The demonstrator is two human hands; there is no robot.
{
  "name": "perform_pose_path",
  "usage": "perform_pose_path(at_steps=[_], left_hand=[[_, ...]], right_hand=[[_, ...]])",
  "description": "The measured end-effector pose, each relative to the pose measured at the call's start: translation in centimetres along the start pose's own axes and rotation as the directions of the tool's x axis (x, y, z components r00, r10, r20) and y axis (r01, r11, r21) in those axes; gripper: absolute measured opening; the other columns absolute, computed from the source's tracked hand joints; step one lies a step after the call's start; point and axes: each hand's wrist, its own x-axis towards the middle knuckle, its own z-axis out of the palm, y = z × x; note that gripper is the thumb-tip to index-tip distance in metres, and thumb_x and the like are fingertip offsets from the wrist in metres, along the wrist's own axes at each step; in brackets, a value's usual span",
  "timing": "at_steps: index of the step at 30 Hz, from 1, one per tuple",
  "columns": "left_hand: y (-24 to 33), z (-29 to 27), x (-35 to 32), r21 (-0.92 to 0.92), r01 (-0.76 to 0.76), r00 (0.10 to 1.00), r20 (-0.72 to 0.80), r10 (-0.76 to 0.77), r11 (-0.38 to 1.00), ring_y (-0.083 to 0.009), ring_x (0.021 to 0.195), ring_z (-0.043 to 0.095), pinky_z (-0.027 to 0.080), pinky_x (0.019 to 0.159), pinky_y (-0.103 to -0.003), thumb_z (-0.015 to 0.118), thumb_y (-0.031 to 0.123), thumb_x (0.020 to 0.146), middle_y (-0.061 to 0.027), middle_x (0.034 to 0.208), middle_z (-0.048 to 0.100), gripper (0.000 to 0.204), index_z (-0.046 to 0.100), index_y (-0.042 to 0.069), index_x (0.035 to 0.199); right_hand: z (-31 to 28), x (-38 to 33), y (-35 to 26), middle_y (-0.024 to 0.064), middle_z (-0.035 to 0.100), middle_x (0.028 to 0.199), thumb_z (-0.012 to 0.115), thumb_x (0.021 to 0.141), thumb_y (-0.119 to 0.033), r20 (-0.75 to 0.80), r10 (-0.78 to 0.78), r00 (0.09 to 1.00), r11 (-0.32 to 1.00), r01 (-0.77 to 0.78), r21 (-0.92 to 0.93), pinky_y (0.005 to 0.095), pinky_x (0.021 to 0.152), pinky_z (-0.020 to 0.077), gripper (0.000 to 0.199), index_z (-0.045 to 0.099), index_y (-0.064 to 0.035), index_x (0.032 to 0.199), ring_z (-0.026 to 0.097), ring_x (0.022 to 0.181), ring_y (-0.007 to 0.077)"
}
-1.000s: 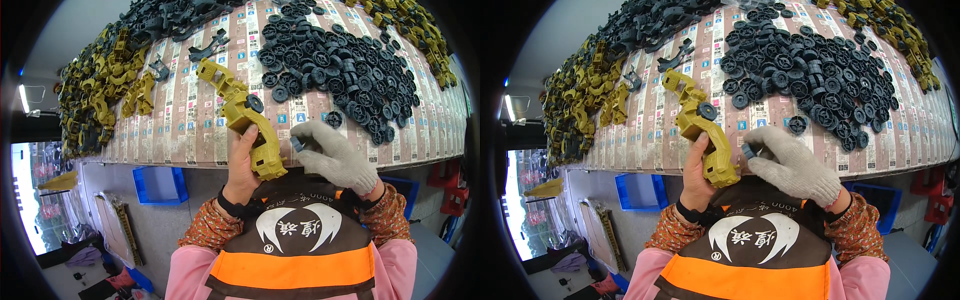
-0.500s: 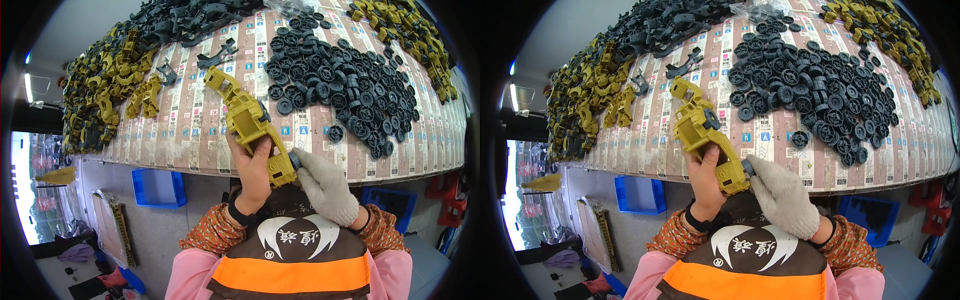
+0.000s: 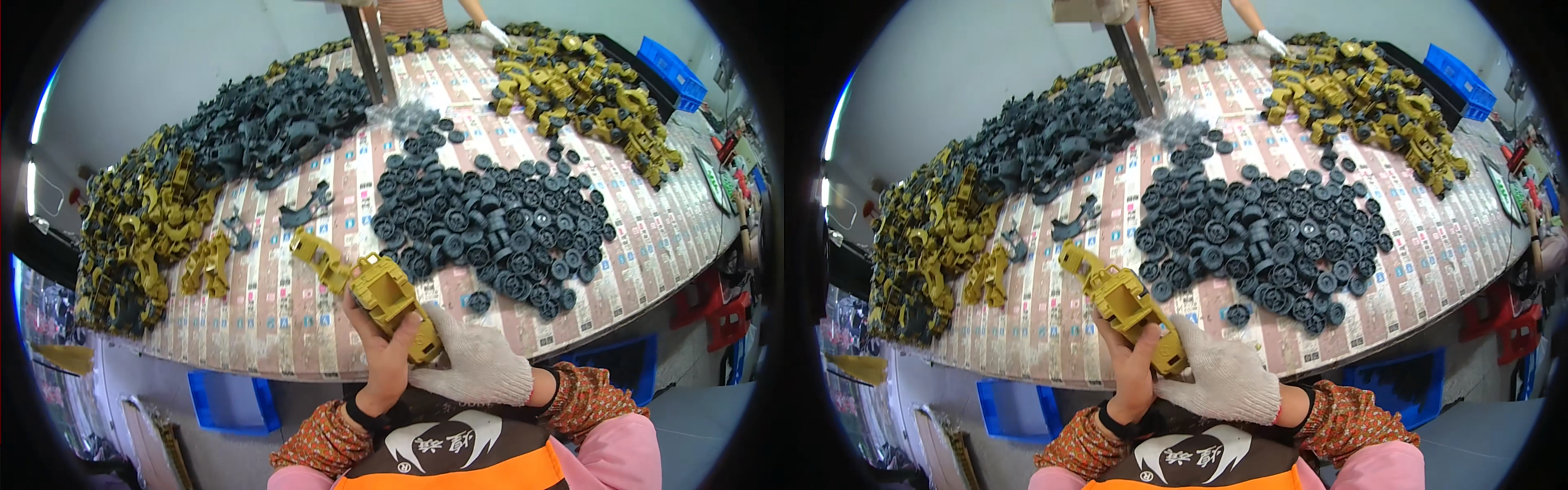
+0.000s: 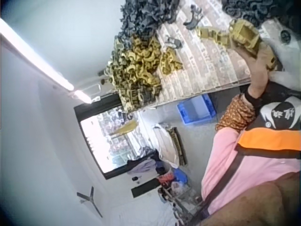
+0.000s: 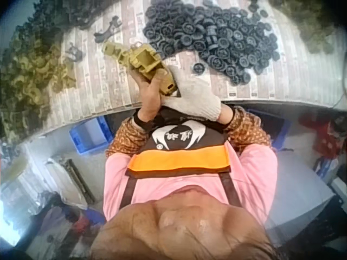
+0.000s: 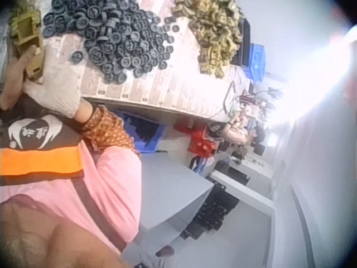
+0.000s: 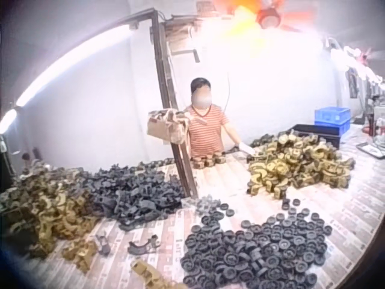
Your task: The person assembles yellow plastic toy trucks by inserting black wheels into the chassis. They pick up a truck body, insert wheels one by one, and place the completed unit aside. The process is repeated for multiple units.
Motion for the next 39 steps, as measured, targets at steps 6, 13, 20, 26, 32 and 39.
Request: perform_pose_path(at_steps=[6, 13, 20, 26, 32, 39], left_hand=[[2.5, 0.5, 3.9, 0.026, 0.104, 0.974, 0.201, -0.108, 0.994, -0.0221, 0.134, 0.052, 0.044, 0.118, -0.043, 0.075, 0.014, 0.098, -0.0089, 0.161, 0.035, 0.102, 0.006, 0.022, 0.172], [3.4, -8.0, 4.7, 0.155, 0.241, 0.967, -0.117, -0.224, 0.958, -0.0118, 0.113, 0.061, 0.051, 0.096, -0.031, 0.063, 0.013, 0.103, -0.0013, 0.133, 0.061, 0.049, 0.051, 0.014, 0.15], [5.2, -14.8, 3.8, 0.32, 0.288, 0.935, -0.3, -0.192, 0.903, -0.0108, 0.111, 0.058, 0.049, 0.092, -0.029, 0.06, 0.017, 0.105, 0.0, 0.127, 0.062, 0.039, 0.056, 0.014, 0.145], [5.8, -18.4, 6.3, 0.644, 0.175, 0.968, -0.25, -0.012, 0.745, -0.0125, 0.11, 0.057, 0.048, 0.091, -0.03, 0.064, 0.025, 0.106, -0.0025, 0.124, 0.061, 0.046, 0.051, 0.013, 0.148], [3.4, -12.6, 12.1, 0.575, 0.278, 0.922, -0.385, -0.045, 0.77, -0.0238, 0.124, 0.053, 0.052, 0.096, -0.041, 0.078, 0.031, 0.097, -0.0169, 0.137, 0.049, 0.089, 0.019, 0.017, 0.162], [-2.1, -14.2, 16.5, 0.67, 0.268, 0.935, -0.355, -0.018, 0.692, -0.0343, 0.115, 0.063, 0.058, 0.093, -0.046, 0.087, 0.013, 0.083, -0.0247, 0.137, 0.05, 0.106, 0.012, 0.014, 0.159]], right_hand=[[-7.1, 5.5, 3.9, 0.013, 0.072, 0.102, 0.084, 0.084, -0.038, -0.151, 0.163, 0.975, 0.89, -0.079, 0.45, 0.0345, 0.077, 0.0594, 0.065, 0.058, 0.0048, 0.126, 0.073, 0.09, 0.0203], [-26.9, 15.7, 13.9, 0.0112, 0.073, 0.078, 0.078, 0.087, -0.044, -0.517, 0.343, 0.784, 0.921, -0.173, 0.349, 0.0287, 0.045, 0.055, 0.049, 0.076, 0.0029, 0.1, 0.069, 0.054, 0.0156], [-38.5, 18.9, 18.3, -0.0035, 0.055, 0.081, 0.07, 0.1, -0.027, -0.825, 0.18, 0.535, 0.968, 0.051, 0.244, 0.025, 0.055, 0.0432, 0.041, 0.063, 0.0035, 0.127, 0.051, 0.063, 0.0068], [-26.7, 14.6, 15.3, 0.0033, 0.064, 0.1, 0.07, 0.1, -0.026, -0.645, 0.12, 0.755, 0.96, 0.077, 0.268, 0.0232, 0.069, 0.0486, 0.057, 0.057, 0.0054, 0.145, 0.057, 0.076, 0.0087], [-14.5, 5.7, 10.6, 0.0043, 0.067, 0.109, 0.066, 0.098, -0.009, -0.471, 0.07, 0.879, 0.99, -0.003, 0.141, 0.0253, 0.085, 0.0524, 0.039, 0.065, 0.003, 0.135, 0.062, 0.095, 0.0107], [-7.4, -0.3, 7.4, 0.0149, 0.069, 0.097, 0.07, 0.09, -0.002, -0.269, -0.21, 0.94, 0.948, 0.129, -0.29, 0.0395, 0.08, 0.0553, 0.022, 0.071, -0.0019, 0.112, 0.069, 0.09, 0.0315]])
